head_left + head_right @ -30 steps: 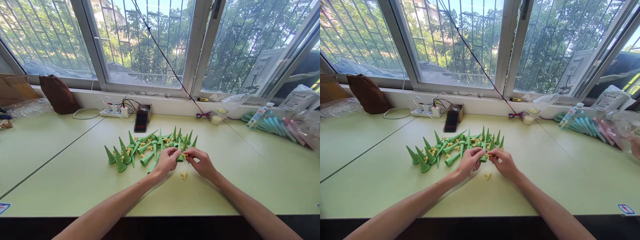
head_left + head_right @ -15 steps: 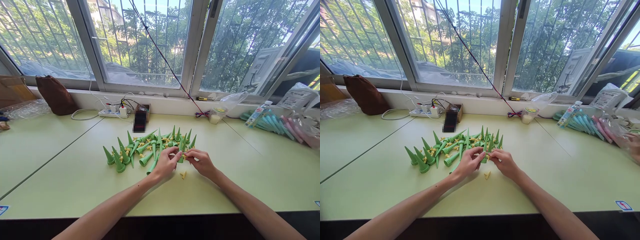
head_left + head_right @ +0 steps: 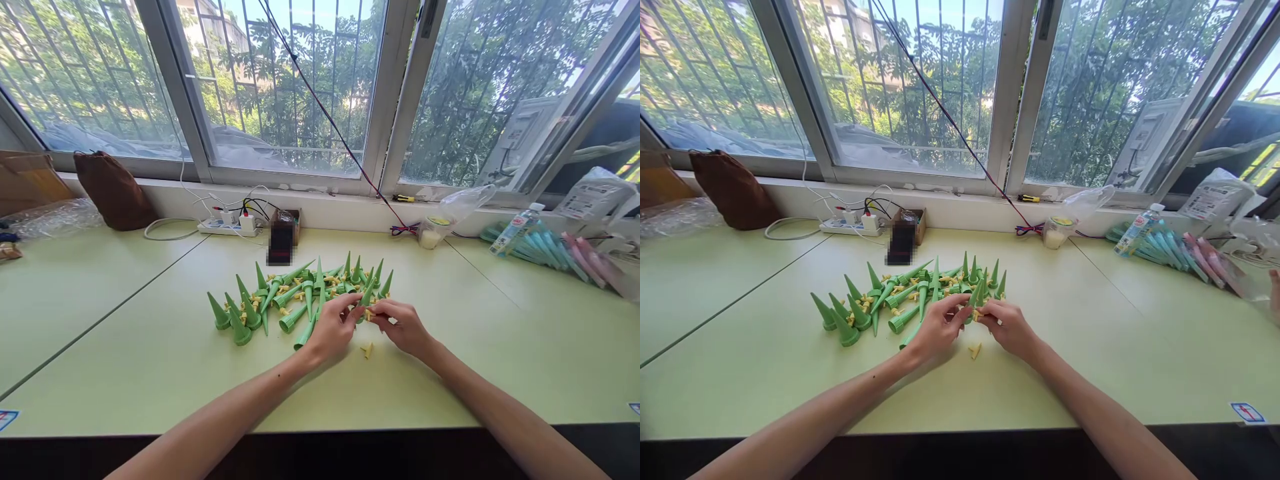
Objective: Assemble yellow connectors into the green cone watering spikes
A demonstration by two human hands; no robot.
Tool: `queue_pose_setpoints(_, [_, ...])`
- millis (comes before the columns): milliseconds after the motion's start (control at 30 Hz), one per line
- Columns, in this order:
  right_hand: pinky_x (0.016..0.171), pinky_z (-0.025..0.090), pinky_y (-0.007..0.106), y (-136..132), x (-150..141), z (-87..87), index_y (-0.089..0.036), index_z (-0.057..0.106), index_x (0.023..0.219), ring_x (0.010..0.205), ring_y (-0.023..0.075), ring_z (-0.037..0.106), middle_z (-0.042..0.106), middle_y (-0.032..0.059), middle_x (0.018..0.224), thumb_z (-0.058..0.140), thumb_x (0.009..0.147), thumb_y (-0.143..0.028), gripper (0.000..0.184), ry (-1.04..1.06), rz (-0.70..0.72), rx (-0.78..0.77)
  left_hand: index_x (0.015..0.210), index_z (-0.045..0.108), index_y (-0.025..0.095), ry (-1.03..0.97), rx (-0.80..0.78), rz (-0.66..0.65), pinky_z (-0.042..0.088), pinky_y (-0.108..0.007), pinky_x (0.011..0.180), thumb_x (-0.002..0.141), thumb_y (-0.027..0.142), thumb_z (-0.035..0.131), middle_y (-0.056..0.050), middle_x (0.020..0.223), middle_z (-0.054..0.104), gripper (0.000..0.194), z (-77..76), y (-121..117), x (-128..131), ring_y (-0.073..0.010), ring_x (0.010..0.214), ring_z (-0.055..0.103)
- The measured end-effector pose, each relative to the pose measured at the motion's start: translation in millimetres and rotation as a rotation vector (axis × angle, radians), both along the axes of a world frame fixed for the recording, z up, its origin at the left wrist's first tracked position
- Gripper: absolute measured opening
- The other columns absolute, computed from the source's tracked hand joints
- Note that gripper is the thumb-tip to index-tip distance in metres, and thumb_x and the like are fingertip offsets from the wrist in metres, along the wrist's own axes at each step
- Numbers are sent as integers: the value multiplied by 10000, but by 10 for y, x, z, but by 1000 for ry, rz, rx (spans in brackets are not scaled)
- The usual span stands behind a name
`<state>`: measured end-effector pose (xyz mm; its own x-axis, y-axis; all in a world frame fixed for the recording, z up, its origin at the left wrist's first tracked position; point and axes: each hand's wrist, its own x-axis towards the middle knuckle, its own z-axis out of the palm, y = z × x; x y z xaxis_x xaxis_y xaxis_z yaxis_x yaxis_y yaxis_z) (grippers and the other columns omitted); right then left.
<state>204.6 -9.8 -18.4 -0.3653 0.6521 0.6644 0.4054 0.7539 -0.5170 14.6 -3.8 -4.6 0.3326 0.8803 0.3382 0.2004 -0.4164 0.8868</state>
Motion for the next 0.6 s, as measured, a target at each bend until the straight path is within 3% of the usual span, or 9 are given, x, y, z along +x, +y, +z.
queue_pose_setpoints(333, [476,335,234,-64,-51,134,-183,556,664,497,112,405,523,-9,560,495,969,-313,337,-32,-67,-142,1140,696,179,-6,-11,-26,470,-223,549,927,373,531,-71,929,680,332,19,-46,18,-113,617,542])
queue_pose_setpoints(600, [468,358,238,-73,-67,137,-176,562,652,500,116,435,540,7,564,474,974,-418,412,0,-81,-221,1122,686,183,27,24,-23,475,-232,573,950,386,495,-64,923,672,327,4,-50,20,-119,624,545])
